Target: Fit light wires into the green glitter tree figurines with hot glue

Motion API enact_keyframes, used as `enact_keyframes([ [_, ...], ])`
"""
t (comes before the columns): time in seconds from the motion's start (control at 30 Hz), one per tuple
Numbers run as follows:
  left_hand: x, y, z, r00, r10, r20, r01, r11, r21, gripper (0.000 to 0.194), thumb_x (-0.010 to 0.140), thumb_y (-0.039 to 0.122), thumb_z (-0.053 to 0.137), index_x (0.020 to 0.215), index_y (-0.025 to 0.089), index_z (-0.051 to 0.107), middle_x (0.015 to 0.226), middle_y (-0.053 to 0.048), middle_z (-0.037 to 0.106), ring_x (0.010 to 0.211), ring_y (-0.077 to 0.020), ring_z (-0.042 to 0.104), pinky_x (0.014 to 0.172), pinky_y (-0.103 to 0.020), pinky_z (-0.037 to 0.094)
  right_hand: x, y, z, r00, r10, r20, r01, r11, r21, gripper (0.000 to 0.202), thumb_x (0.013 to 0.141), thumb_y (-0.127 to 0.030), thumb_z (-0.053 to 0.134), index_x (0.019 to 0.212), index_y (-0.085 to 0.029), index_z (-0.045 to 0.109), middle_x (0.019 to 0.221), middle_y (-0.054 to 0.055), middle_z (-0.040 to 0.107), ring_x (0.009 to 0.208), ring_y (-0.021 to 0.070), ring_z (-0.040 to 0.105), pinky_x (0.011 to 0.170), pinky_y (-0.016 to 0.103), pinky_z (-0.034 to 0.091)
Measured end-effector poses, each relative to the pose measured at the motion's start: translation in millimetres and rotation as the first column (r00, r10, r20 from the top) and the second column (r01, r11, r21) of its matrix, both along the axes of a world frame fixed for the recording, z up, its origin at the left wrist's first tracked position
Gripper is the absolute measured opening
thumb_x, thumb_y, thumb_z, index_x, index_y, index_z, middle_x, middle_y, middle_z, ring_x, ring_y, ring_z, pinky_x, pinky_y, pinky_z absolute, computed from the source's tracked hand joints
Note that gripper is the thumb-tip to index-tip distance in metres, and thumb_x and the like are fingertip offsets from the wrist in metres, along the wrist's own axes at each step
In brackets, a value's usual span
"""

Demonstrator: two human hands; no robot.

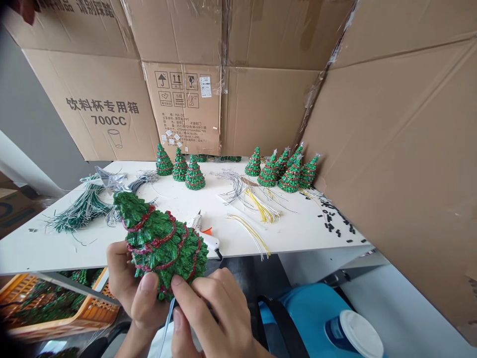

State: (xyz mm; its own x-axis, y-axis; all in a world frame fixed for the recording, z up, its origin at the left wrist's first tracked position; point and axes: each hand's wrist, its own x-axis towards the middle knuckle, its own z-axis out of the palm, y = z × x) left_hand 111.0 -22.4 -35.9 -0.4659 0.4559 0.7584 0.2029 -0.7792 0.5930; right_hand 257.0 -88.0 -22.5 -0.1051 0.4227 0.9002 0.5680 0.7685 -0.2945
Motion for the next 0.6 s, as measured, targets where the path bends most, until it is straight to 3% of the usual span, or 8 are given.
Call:
enact_keyframes([
  [0.17, 1, 0, -3.4, 0.999, -0.035, 0.029, 0.035, 0.999, -0.009, 0.036, 0.083, 0.046, 0.077, 0.112, 0.026, 0.069, 0.086, -0.004, 0.057, 0.080, -0.0288, 0.057, 0.068, -0.042, 0.048, 0, 5, -2.1, 0.996, 0.079, -0.049, -0.078, 0.996, 0.034, 0.045, 0.096, -0.004, 0.060, 0.135, -0.013, 0.081, 0.092, 0.008, 0.079, 0.073, 0.0199, 0.072, 0.062, 0.033, 0.066],
  [0.33, 4, -1, 2.0, 0.999, -0.039, 0.019, 0.039, 0.999, -0.002, 0.030, 0.090, 0.046, 0.074, 0.111, 0.026, 0.066, 0.086, -0.003, 0.056, 0.076, -0.0259, 0.052, 0.065, -0.040, 0.042, -5, -3, -0.1, 0.980, 0.117, -0.159, -0.139, 0.981, -0.135, 0.050, 0.094, -0.002, 0.059, 0.137, -0.016, 0.080, 0.096, 0.007, 0.076, 0.077, 0.0201, 0.071, 0.068, 0.034, 0.066],
  [0.47, 3, -5, 5.0, 0.999, -0.049, 0.006, 0.049, 0.998, -0.034, 0.028, 0.095, 0.049, 0.073, 0.110, 0.027, 0.065, 0.086, -0.002, 0.055, 0.073, -0.0250, 0.049, 0.065, -0.040, 0.039, -8, -8, 1.1, 0.970, 0.147, -0.191, -0.184, 0.964, -0.194, 0.053, 0.094, -0.002, 0.059, 0.140, -0.017, 0.078, 0.101, 0.008, 0.077, 0.082, 0.0221, 0.072, 0.074, 0.037, 0.067],
  [0.53, 2, -7, 3.5, 0.995, -0.076, 0.069, 0.081, 0.994, -0.070, 0.031, 0.093, 0.052, 0.075, 0.109, 0.027, 0.066, 0.086, -0.002, 0.057, 0.074, -0.0249, 0.047, 0.066, -0.040, 0.039, -6, -7, 3.2, 0.953, 0.207, -0.221, -0.249, 0.951, -0.183, 0.053, 0.092, -0.002, 0.059, 0.139, -0.018, 0.078, 0.100, 0.008, 0.076, 0.080, 0.0217, 0.071, 0.071, 0.037, 0.065],
  [0.6, 1, -7, 2.0, 0.967, -0.161, 0.199, 0.194, 0.968, -0.160, 0.036, 0.090, 0.057, 0.078, 0.110, 0.028, 0.068, 0.088, -0.001, 0.059, 0.078, -0.0251, 0.049, 0.072, -0.038, 0.043, -1, -5, 7.8, 0.927, 0.262, -0.269, -0.309, 0.939, -0.151, 0.053, 0.092, -0.001, 0.060, 0.137, -0.021, 0.079, 0.097, 0.006, 0.074, 0.077, 0.0206, 0.069, 0.067, 0.035, 0.061],
])
